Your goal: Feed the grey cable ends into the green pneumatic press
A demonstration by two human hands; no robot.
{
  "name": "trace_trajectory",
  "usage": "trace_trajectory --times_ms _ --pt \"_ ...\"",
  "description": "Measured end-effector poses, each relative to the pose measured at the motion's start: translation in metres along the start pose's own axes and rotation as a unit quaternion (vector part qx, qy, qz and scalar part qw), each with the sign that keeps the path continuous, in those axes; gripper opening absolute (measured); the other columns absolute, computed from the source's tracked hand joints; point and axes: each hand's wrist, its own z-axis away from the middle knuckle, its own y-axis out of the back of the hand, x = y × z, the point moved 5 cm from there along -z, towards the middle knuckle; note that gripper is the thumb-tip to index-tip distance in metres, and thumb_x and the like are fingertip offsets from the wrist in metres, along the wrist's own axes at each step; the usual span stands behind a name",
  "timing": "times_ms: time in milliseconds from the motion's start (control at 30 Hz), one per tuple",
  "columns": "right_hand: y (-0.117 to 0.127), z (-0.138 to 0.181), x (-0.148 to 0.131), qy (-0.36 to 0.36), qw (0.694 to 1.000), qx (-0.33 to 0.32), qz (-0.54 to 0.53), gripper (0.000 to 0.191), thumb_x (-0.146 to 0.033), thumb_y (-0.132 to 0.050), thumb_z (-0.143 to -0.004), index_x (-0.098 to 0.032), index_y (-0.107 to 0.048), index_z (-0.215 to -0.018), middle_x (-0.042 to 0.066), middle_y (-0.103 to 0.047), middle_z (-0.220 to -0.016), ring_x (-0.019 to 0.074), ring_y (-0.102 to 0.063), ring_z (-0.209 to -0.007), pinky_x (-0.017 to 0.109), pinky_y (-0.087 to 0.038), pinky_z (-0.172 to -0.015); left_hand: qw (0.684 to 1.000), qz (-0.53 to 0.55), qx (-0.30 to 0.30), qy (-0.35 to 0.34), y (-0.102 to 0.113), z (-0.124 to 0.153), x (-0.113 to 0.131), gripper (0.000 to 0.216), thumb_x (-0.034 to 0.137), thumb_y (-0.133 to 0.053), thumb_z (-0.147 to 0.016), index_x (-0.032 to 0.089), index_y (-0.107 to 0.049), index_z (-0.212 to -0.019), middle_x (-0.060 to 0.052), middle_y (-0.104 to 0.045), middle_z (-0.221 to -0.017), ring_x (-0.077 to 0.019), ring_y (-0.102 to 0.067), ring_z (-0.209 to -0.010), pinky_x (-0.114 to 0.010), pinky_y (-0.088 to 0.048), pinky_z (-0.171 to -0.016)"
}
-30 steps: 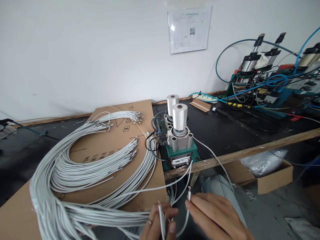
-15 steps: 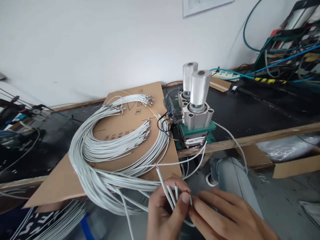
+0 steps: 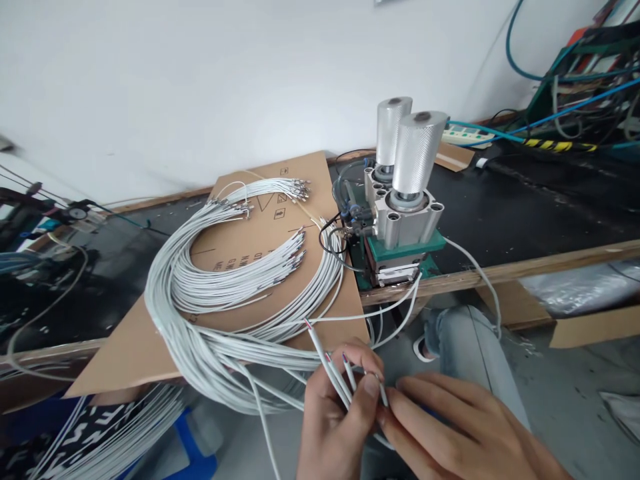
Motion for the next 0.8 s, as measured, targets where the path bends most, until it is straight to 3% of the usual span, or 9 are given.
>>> trace_trajectory --times_ms 267,600,800 --pt "-0.005 0.006 0.003 -0.009 1.000 -0.007 -0.008 0.034 -0.011 -0.042 -0.103 -0.015 -0.076 -0.104 0.000 -0.081 -0.100 0.0172 -0.076 -0.085 0.029 -0.060 -0.072 0.996 -0.081 0.020 -0.037 0.002 -0.003 0.003 0.016 0.032 -0.062 -0.097 0.021 -0.062 -0.086 0.002 -0.053 -0.079 -0.0099 -0.048 -0.068 -0.018 -0.042 -0.064" --pt "-0.003 0.010 0.005 -0.030 0.999 0.012 -0.033 0.035 -0.013 -0.045 -0.100 -0.018 -0.079 -0.098 0.002 -0.081 -0.103 0.0178 -0.078 -0.087 0.027 -0.065 -0.066 0.977 -0.176 0.060 -0.108 -0.004 -0.003 0.011 0.014 0.016 -0.059 -0.093 0.021 -0.059 -0.079 0.003 -0.056 -0.073 -0.0116 -0.052 -0.066 -0.020 -0.044 -0.063" --pt "-0.004 0.011 0.000 -0.097 0.995 0.014 -0.028 0.035 -0.014 -0.043 -0.103 -0.022 -0.077 -0.107 0.000 -0.082 -0.105 0.0180 -0.078 -0.088 0.030 -0.067 -0.070 0.977 -0.166 0.063 -0.119 -0.006 -0.003 0.014 0.018 0.017 -0.059 -0.093 0.021 -0.058 -0.076 0.004 -0.054 -0.071 -0.0107 -0.049 -0.064 -0.019 -0.041 -0.061"
